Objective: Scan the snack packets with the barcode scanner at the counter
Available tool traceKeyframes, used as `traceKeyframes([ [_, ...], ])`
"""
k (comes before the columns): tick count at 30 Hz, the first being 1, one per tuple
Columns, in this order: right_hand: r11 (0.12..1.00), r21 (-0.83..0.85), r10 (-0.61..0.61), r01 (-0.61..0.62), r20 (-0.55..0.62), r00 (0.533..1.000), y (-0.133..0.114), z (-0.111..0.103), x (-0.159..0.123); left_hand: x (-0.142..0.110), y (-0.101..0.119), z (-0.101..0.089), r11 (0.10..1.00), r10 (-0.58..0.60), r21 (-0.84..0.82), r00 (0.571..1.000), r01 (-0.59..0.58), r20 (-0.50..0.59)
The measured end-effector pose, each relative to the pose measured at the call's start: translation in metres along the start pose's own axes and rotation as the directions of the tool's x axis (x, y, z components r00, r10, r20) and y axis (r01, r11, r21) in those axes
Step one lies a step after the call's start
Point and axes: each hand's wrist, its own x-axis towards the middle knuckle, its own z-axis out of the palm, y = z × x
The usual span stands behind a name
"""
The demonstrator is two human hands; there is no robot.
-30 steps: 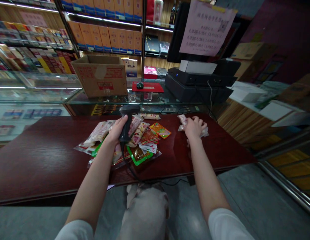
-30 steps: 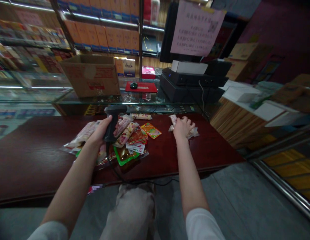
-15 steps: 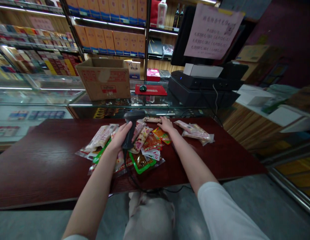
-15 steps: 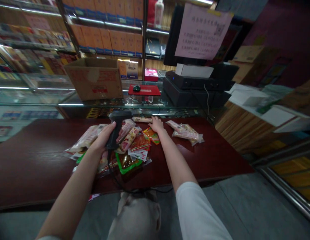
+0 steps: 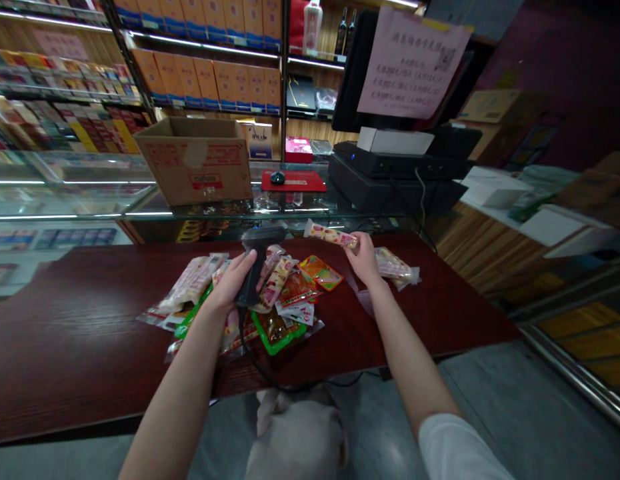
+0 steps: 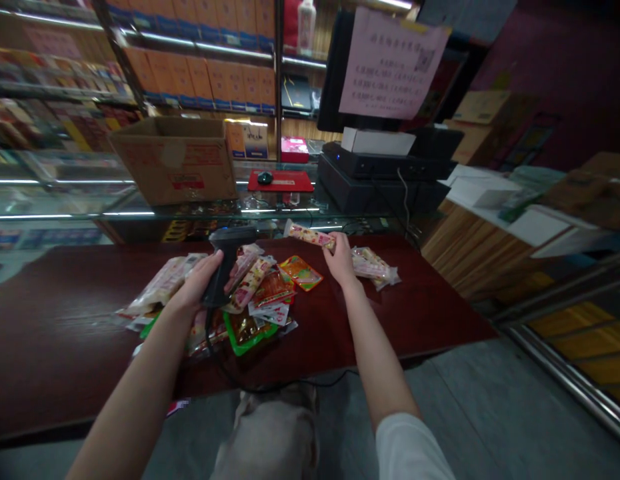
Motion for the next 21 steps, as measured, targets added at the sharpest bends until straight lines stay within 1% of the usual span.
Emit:
traceKeyframes([
  [1, 0.998, 0.05, 0.036, -0.035, -0.018, 0.999, 0.0, -0.003, -0.003, 0.0, 0.0, 0.0, 1.0, -0.001, 0.0, 1.0, 0.001, 0.001],
  [2, 0.987, 0.129, 0.101, -0.098, -0.016, 0.995, 0.0, -0.005, -0.005, 0.0, 0.0, 0.0, 1.0, -0.001, 0.0, 1.0, 0.001, 0.003],
  [3, 0.954, 0.236, 0.189, -0.187, 0.014, 0.982, 0.0, -0.004, -0.007, 0.0, -0.001, 0.0, 1.0, -0.002, 0.0, 1.0, 0.002, 0.008],
  [4, 0.888, 0.355, 0.287, -0.293, 0.071, 0.955, 0.001, -0.003, -0.009, 0.0, -0.002, 0.0, 1.0, -0.003, -0.001, 1.0, 0.003, 0.014],
  [5, 0.788, 0.469, 0.374, -0.399, 0.15, 0.915, 0.001, -0.002, -0.011, 0.001, -0.003, 0.0, 1.0, -0.006, -0.002, 1.0, 0.006, 0.02],
  [6, 0.67, 0.561, 0.434, -0.486, 0.235, 0.87, 0.001, 0.0, -0.012, 0.001, -0.004, 0.0, 1.0, -0.01, -0.001, 1.0, 0.01, 0.024],
  [7, 0.553, 0.628, 0.466, -0.547, 0.311, 0.828, 0.001, 0.001, -0.013, 0.001, -0.006, 0.0, 1.0, -0.015, 0.003, 1.0, 0.014, 0.027],
  [8, 0.453, 0.673, 0.476, -0.584, 0.371, 0.797, 0.0, 0.001, -0.013, 0.002, -0.007, 0.0, 1.0, -0.017, 0.01, 0.999, 0.016, 0.029],
  [9, 0.374, 0.701, 0.476, -0.607, 0.417, 0.774, -0.001, 0.0, -0.013, 0.002, -0.009, -0.001, 1.0, -0.019, 0.022, 0.999, 0.019, 0.034],
  [10, 0.317, 0.715, 0.47, -0.624, 0.453, 0.757, -0.003, -0.001, -0.013, 0.002, -0.01, 0.0, 0.999, -0.024, 0.037, 0.999, 0.022, 0.043],
  [11, 0.279, 0.718, 0.459, -0.638, 0.484, 0.745, -0.004, -0.003, -0.013, 0.002, -0.01, 0.0, 0.998, -0.028, 0.051, 0.998, 0.025, 0.054],
  [12, 0.256, 0.712, 0.444, -0.654, 0.514, 0.734, -0.006, -0.005, -0.013, 0.002, -0.01, 0.0, 0.998, -0.031, 0.06, 0.997, 0.027, 0.065],
  [14, 0.248, 0.685, 0.407, -0.685, 0.568, 0.715, -0.01, -0.009, -0.013, 0.001, -0.009, 0.002, 0.998, -0.03, 0.062, 0.997, 0.025, 0.076],
  [16, 0.266, 0.645, 0.378, -0.716, 0.613, 0.693, -0.014, -0.011, -0.015, -0.001, -0.008, 0.004, 0.998, -0.034, 0.058, 0.996, 0.029, 0.084],
  [18, 0.299, 0.608, 0.377, -0.735, 0.633, 0.677, -0.018, -0.009, -0.017, -0.003, -0.006, 0.006, 0.997, -0.048, 0.069, 0.993, 0.041, 0.108],
  [21, 0.344, 0.566, 0.371, -0.749, 0.651, 0.662, -0.025, -0.003, -0.02, -0.005, -0.004, 0.01, 0.993, -0.068, 0.112, 0.978, 0.046, 0.198],
])
